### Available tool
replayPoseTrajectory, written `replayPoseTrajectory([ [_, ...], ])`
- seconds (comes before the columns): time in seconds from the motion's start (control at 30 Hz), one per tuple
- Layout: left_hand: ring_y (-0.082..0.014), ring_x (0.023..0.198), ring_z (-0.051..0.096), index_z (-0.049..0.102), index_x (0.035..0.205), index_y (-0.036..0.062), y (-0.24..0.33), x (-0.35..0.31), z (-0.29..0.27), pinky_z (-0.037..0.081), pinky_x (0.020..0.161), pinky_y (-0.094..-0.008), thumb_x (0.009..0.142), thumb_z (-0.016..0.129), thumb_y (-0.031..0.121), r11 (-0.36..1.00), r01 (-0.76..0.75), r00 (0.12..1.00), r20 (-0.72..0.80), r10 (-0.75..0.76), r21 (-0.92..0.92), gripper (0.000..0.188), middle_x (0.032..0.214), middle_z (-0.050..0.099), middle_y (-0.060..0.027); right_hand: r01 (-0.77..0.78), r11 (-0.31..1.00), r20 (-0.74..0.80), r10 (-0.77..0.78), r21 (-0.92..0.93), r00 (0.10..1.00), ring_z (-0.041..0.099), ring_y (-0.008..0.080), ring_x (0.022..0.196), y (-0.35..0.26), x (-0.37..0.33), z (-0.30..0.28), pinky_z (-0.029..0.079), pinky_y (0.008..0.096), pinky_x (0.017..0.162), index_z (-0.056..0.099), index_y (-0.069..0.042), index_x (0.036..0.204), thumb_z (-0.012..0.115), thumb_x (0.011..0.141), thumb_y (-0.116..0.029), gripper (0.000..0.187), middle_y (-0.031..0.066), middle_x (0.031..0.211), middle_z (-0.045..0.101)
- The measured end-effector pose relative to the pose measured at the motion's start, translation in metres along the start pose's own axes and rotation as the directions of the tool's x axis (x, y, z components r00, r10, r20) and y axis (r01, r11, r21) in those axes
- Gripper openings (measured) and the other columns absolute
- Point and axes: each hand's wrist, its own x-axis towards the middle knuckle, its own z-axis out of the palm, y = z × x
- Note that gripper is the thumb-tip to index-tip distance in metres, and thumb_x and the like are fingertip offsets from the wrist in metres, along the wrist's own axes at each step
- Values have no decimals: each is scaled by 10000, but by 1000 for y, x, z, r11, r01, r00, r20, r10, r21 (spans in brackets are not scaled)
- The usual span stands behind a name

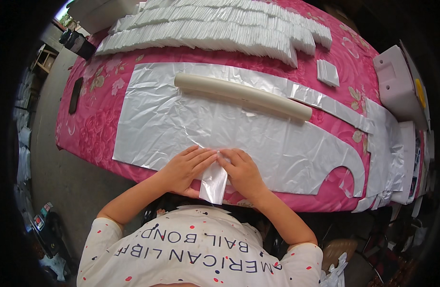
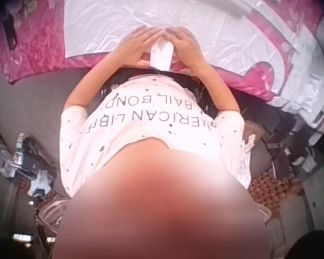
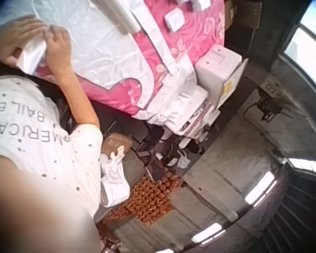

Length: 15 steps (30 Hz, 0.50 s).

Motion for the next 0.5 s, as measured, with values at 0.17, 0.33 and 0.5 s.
replayPoseTrajectory([
  [0.17,-330,1083,502,293,1362,-25,-9,10,0,346,961,-420,748,496,657,962,70,989,-105,-101,-262,941,1233,499,-180,-87,994,-58,91,66,994,598,223,781,6,10,-12,497,318,664,645,-65,955,608,724,-34,236,53,873,639],
  [0.33,-349,1058,511,270,1376,-16,-9,25,3,369,941,-403,884,371,584,702,307,862,-125,-491,-642,783,1231,499,-203,-632,670,195,611,389,767,595,172,507,15,35,-16,449,281,519,661,6,846,580,847,-135,163,89,630,624],
  [0.5,-353,1223,403,276,1368,-36,-9,26,13,318,1019,-428,859,494,433,985,137,911,-378,-167,-105,725,1380,338,-224,-726,507,279,694,465,664,594,138,502,20,48,-17,446,271,499,637,56,801,593,837,-164,228,97,623,626],
])
